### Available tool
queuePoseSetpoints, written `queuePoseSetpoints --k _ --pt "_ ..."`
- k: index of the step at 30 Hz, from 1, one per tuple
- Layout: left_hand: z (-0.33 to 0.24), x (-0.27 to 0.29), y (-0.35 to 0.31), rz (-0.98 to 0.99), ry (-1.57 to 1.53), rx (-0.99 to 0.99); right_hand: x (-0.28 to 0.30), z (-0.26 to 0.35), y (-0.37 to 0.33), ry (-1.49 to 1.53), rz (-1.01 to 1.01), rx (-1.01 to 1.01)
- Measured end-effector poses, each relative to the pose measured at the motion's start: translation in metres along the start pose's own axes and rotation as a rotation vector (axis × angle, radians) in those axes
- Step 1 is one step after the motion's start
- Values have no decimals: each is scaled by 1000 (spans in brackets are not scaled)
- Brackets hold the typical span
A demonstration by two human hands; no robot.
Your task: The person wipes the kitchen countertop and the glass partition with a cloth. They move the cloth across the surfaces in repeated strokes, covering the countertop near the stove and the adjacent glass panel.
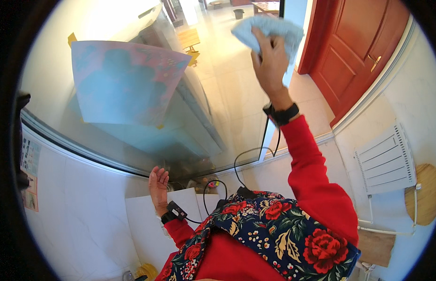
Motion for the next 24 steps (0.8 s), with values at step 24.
queuePoseSetpoints --k 24 --pt "1 -2 2 -30 10 34 23 2 59 146 -113 -69"
Point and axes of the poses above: each hand's wrist, its own y-axis towards the middle knuckle, its own x-axis out of the back of the hand, z = x × y, the point moved 7 cm from there along y, towards the middle knuckle, and after that the axes turned 10 degrees about -y, right-handed, at the moved point
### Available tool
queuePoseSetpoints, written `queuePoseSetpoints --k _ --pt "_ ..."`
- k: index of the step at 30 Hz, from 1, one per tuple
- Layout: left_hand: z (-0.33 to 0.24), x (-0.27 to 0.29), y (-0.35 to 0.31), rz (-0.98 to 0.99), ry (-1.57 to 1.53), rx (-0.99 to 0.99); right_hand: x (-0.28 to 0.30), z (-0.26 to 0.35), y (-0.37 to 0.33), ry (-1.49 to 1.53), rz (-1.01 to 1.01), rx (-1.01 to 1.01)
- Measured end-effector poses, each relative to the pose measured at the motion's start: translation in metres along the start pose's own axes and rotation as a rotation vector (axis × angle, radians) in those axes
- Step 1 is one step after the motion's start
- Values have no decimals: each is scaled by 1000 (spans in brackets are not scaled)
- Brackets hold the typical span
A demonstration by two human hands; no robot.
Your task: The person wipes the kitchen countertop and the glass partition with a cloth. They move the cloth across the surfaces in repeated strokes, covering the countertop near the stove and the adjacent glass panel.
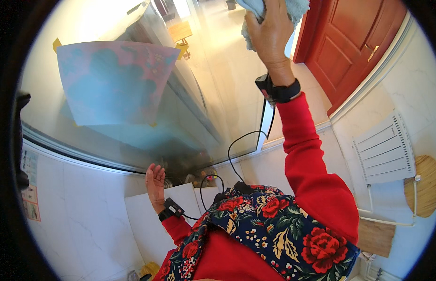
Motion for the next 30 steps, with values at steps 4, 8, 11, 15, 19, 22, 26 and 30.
queuePoseSetpoints --k 4,8,11,15,19,22,26,30 --pt "4 3 -2 -22 17 5 -12 -12 -72 -46 5 7" --pt "6 3 -1 -47 26 37 -21 -28 -182 -80 357 -44" --pt "3 0 -2 -22 16 13 -20 -44 -248 -64 559 -85" --pt "0 2 -3 -36 23 1 -17 -59 -295 -56 731 -76" --pt "-1 4 -2 -21 1 -7 -13 -59 -301 -18 821 -78" --pt "-1 6 -1 -25 -2 -6 -2 -51 -269 46 721 -122" --pt "-3 8 -1 -37 10 -41 5 -51 -198 67 467 -123" --pt "-1 8 0 -40 13 -12 -15 -43 -196 -51 415 -89"
Point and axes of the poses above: each hand's wrist, its own y-axis towards the middle knuckle, its own x-axis out of the back of the hand, z = x × y, the point moved 7 cm from there along y, towards the middle knuckle, and after that the axes turned 10 degrees about -y, right-handed, at the moved point
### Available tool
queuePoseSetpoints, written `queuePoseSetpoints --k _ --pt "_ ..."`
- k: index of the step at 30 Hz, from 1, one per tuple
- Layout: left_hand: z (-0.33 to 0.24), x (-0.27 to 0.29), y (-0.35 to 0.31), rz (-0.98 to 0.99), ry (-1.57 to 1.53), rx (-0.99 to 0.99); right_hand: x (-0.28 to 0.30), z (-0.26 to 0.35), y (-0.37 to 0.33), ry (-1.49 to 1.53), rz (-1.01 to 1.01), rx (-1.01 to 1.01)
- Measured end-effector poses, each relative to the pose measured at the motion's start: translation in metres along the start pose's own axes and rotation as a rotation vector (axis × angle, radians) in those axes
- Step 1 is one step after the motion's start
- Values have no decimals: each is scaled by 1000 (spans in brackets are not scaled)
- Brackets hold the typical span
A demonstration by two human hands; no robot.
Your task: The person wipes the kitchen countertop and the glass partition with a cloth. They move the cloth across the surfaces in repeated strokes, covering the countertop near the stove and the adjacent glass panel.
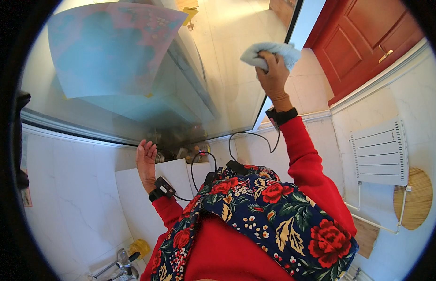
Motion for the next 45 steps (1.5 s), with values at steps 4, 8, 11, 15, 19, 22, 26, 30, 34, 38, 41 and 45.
queuePoseSetpoints --k 4,8,11,15,19,22,26,30,34,38,41,45 --pt "-1 4 -2 -37 9 1 -25 -8 -51 -43 28 -24" --pt "-3 6 -4 -57 15 -18 -54 -24 -104 -19 202 -60" --pt "-3 6 -4 -36 9 -18 -76 -29 -145 -53 327 -102" --pt "-4 6 -6 -58 20 -19 -99 -37 -184 -61 441 -103" --pt "-3 -3 -9 -57 36 5 -114 -47 -211 -69 581 -169" --pt "-4 -10 -10 -61 52 6 -126 -53 -231 -48 612 -262" --pt "-6 -14 -15 -49 39 -21 -158 -99 -292 -59 808 -798" --pt "-9 -4 -21 -84 42 -42 -189 -126 -343 333 749 -1222" --pt "-9 4 -25 -106 16 -43 -203 -107 -357 1153 720 -1652" --pt "-8 0 -20 -97 12 -32 -187 -89 -313 1346 588 -1598" --pt "-5 -7 -14 -26 17 -13 -167 -86 -285 1160 497 -1535" --pt "3 -8 -8 -9 23 27 -149 -77 -252 1208 425 -1486"
Point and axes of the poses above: each hand's wrist, its own y-axis towards the middle knuckle, its own x-axis out of the back of the hand, z = x × y, the point moved 7 cm from there along y, towards the middle knuckle, and after that the axes turned 10 degrees about -y, right-handed, at the moved point
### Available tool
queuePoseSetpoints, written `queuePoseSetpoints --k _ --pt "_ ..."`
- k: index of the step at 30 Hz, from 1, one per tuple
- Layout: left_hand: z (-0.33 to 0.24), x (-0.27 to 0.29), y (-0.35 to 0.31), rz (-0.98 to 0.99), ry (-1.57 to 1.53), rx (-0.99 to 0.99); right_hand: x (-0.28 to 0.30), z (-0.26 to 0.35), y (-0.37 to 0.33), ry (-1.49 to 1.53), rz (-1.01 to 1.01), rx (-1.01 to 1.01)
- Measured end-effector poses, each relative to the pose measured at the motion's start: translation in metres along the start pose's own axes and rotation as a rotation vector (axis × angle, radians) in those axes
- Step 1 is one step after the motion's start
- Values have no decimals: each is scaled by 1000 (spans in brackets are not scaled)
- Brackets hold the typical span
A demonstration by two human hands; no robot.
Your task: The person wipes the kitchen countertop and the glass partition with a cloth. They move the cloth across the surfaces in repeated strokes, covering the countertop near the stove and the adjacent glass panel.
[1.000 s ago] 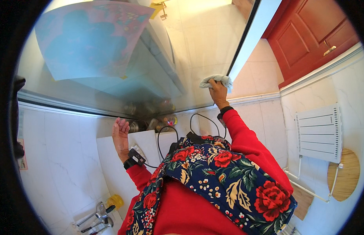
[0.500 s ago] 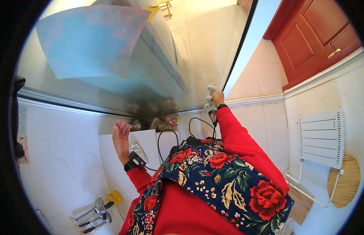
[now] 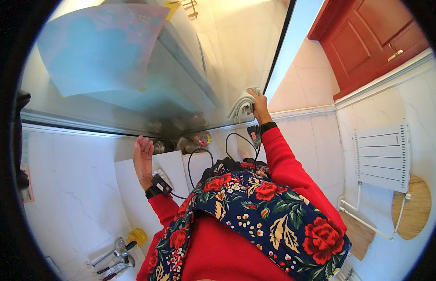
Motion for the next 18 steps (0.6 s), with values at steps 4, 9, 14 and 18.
queuePoseSetpoints --k 4,9,14,18 --pt "7 -5 7 18 -2 39 -15 23 -17 6 7 52" --pt "11 -17 13 48 15 55 -21 20 -28 -70 -82 86" --pt "13 -24 13 40 42 53 -2 -19 0 13 -161 24" --pt "8 -20 11 22 49 24 10 -37 15 9 -242 -37"
Point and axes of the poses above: each hand's wrist, its own y-axis towards the middle knuckle, its own x-axis out of the back of the hand, z = x × y, the point moved 7 cm from there along y, towards the middle knuckle, and after that the axes turned 10 degrees about -y, right-handed, at the moved point
